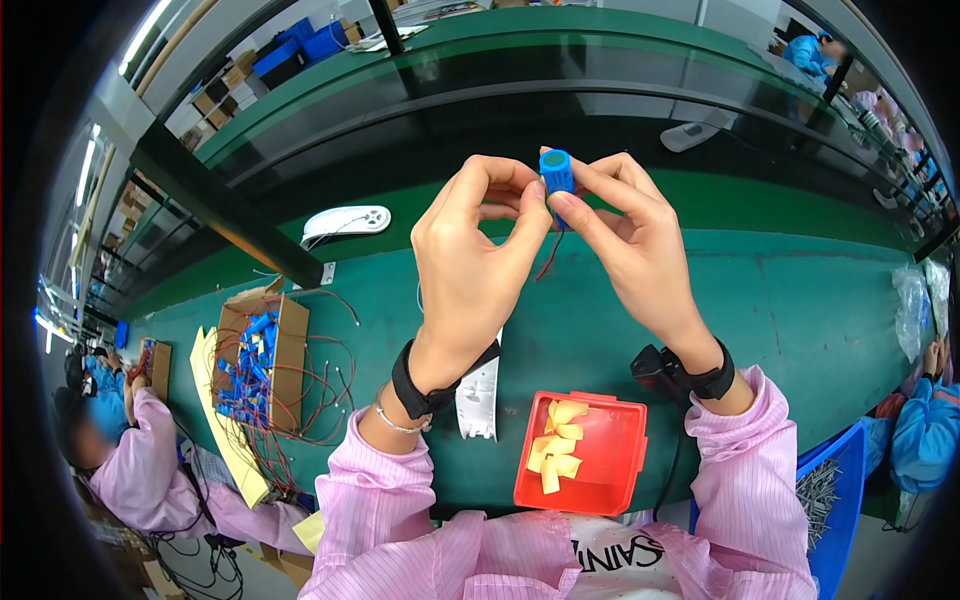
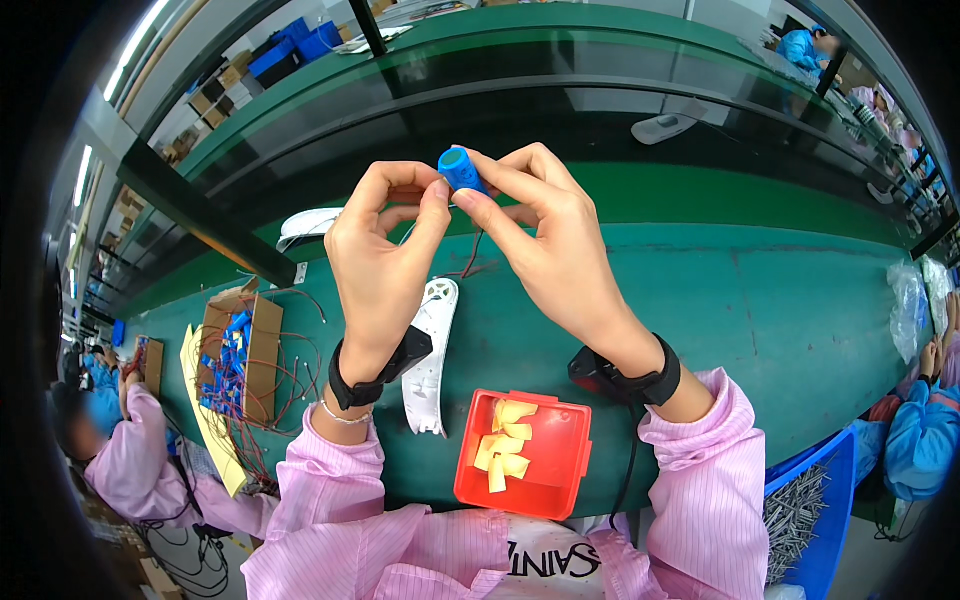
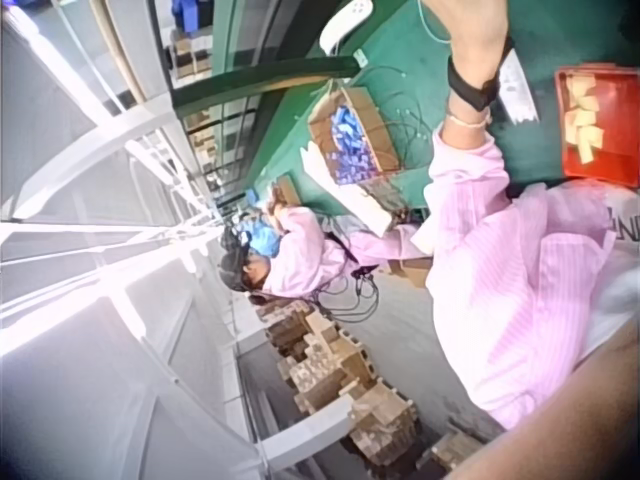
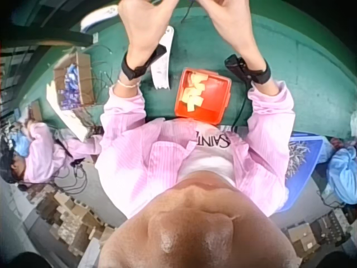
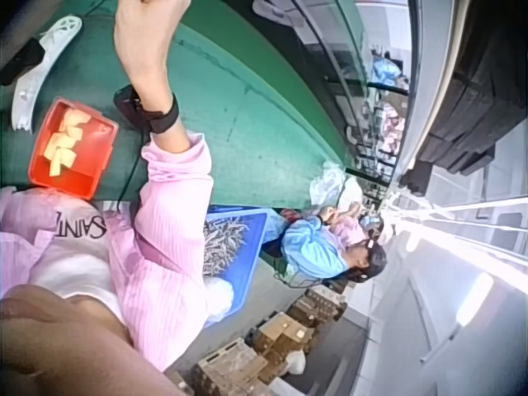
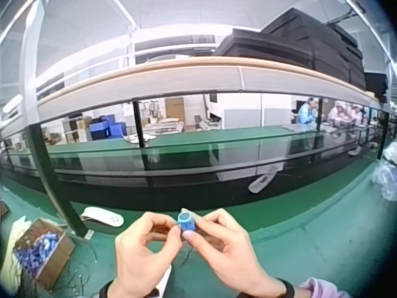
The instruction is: Assemble electronic components by attaching wires and placing parts into a plastic housing on a factory assembly line.
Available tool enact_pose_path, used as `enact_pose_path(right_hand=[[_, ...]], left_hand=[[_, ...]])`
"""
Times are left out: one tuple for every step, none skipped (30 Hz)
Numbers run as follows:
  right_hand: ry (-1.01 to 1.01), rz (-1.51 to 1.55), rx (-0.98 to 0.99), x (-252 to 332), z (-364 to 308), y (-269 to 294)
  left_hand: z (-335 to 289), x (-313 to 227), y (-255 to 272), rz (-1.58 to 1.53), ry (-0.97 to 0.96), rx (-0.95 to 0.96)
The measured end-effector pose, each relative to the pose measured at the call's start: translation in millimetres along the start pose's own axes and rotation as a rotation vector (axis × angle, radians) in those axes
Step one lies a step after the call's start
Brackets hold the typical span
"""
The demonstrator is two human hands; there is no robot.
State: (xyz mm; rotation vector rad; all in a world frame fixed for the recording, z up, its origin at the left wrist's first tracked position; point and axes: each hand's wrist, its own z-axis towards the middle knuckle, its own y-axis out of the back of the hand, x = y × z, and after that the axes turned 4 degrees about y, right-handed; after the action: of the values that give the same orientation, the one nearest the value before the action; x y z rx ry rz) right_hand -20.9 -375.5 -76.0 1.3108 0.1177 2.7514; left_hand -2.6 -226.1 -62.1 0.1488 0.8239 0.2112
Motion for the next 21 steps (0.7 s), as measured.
enact_pose_path(right_hand=[[0.004, -0.008, 0.004, 0.3, -0.2, 0.1], [0.008, -0.016, 0.008, 0.4, -0.3, 0.1], [-0.003, 0.014, 0.017, 0.4, -0.2, 0.1], [-0.013, 0.045, 0.026, 0.7, 0.1, 0.4], [-0.024, 0.077, 0.035, 0.8, 0.4, 0.7], [-0.053, 0.13, 0.05, 0.9, 0.8, 1.4], [-0.082, 0.183, 0.066, 0.9, 1.5, 1.9], [-0.111, 0.237, 0.081, 0.7, 2.2, 2.3], [-0.127, 0.265, 0.078, 0.0, 2.9, 2.5], [-0.143, 0.289, 0.072, -0.9, 3.3, 3.2], [-0.159, 0.314, 0.067, -1.6, 3.9, 4.2], [-0.166, 0.306, 0.071, -1.6, 4.7, 6.3], [-0.172, 0.302, 0.078, -1.3, 5.9, 8.2], [-0.179, 0.297, 0.086, -1.1, 6.8, 9.6], [-0.192, 0.319, 0.094, -0.9, 7.3, 9.8], [-0.205, 0.34, 0.104, -0.3, 7.6, 9.8], [-0.218, 0.362, 0.114, 0.3, 8.0, 10.0], [-0.207, 0.357, 0.124, 0.6, 9.1, 11.1], [-0.195, 0.352, 0.132, -0.3, 11.0, 13.4], [-0.184, 0.347, 0.14, -0.9, 12.7, 16.2], [-0.256, 0.383, 0.166, -0.6, 13.7, 20.4]], left_hand=[[0.3, 1.9, -0.2, -0.011, 0.004, 0.013], [0.8, 3.8, 0.4, -0.022, 0.008, 0.026], [1.1, 5.1, 1.6, -0.033, 0.012, 0.039], [1.7, 4.7, 3.6, -0.113, 0.111, 0.077], [2.6, 4.0, 6.3, -0.193, 0.211, 0.115], [3.2, 3.7, 8.3, -0.272, 0.31, 0.153], [3.8, 5.5, 9.9, -0.329, 0.351, 0.175], [4.7, 8.4, 10.7, -0.386, 0.392, 0.197], [5.4, 10.0, 10.9, -0.442, 0.433, 0.219], [6.2, 9.6, 10.4, -0.464, 0.437, 0.238], [7.1, 6.4, 9.4, -0.476, 0.448, 0.233], [8.2, 1.4, 7.8, -0.489, 0.46, 0.228], [8.7, -1.3, 7.6, -0.499, 0.472, 0.22], [8.8, -0.1, 8.2, -0.475, 0.45, 0.243], [8.9, 2.3, 9.1, -0.451, 0.428, 0.265], [8.7, 4.4, 10.2, -0.428, 0.406, 0.286], [8.9, 6.5, 11.6, -0.464, 0.404, 0.272], [9.3, 8.6, 13.3, -0.501, 0.401, 0.257], [9.7, 10.2, 14.1, -0.537, 0.399, 0.245], [10.7, 8.3, 14.9, -0.545, 0.419, 0.26], [11.1, 9.1, 15.5, -0.569, 0.44, 0.281]])
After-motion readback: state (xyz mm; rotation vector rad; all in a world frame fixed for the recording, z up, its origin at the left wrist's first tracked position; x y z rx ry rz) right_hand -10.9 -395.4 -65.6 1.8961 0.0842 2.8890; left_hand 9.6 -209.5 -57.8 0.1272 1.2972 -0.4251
